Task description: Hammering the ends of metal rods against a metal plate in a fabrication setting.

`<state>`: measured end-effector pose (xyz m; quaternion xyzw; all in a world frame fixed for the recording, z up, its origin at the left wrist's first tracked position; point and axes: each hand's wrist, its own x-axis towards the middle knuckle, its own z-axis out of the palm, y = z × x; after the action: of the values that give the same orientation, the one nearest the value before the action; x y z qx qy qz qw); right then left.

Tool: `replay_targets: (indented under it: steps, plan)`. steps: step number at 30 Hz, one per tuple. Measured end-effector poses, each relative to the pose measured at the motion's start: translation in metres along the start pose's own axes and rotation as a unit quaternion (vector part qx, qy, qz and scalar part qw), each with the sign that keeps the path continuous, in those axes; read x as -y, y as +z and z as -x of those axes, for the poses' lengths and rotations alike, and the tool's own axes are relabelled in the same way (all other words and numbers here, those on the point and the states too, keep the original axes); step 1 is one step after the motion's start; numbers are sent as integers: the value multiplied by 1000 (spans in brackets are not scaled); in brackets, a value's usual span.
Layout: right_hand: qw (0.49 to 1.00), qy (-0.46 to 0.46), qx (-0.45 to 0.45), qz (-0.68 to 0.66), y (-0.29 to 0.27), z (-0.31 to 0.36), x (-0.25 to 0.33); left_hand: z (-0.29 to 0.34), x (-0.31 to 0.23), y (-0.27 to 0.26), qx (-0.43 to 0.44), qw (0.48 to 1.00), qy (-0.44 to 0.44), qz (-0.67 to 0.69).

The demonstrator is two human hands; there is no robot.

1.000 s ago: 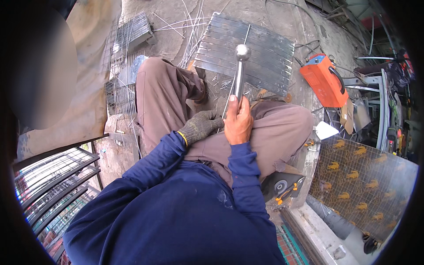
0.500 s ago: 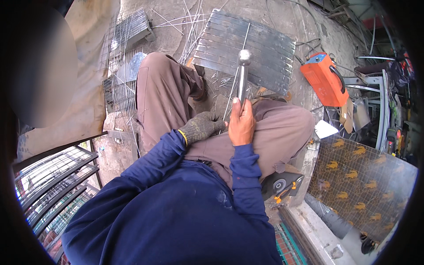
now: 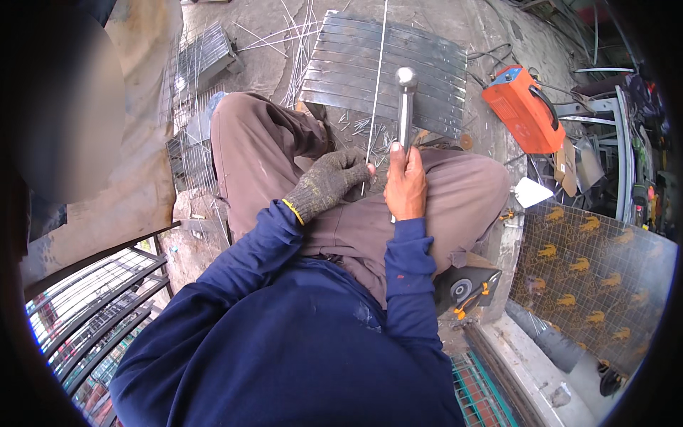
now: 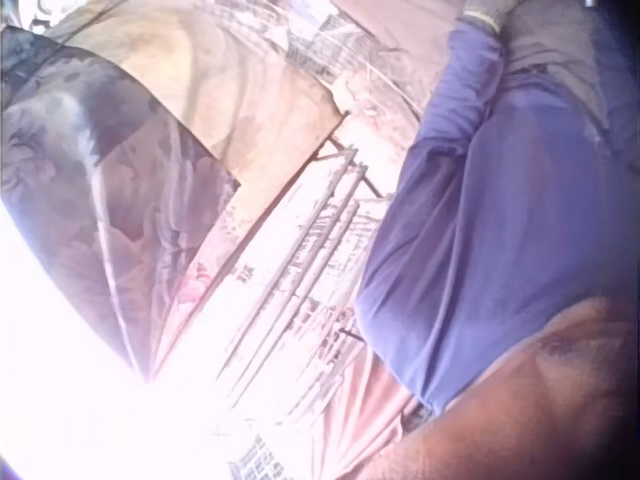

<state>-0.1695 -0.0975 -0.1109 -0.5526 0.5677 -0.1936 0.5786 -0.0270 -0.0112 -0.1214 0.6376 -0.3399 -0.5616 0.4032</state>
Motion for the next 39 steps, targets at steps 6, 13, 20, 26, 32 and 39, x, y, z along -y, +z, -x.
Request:
replay_targets:
  steps: [6, 13, 20, 26, 32, 39]
  plan:
    - [998, 6, 26, -61, 4, -3, -8, -7, -32, -22, -13, 984, -24, 176]
    - [998, 4, 28, -50, 9, -5, -13, 0, -103, -33, 184, 758, 30, 625]
    - [999, 3, 27, -27, 12, -8, -19, -7, -115, -33, 191, 733, 66, 650]
    - [1000, -9, 13, -16, 12, -8, -18, -14, -121, -32, 234, 705, 93, 663]
    - [1000, -9, 26, -5, 13, -7, -13, -16, -125, -34, 236, 706, 106, 659]
    - [1000, -16, 16, -11, 12, -9, -20, -21, -123, -37, 332, 661, 136, 659]
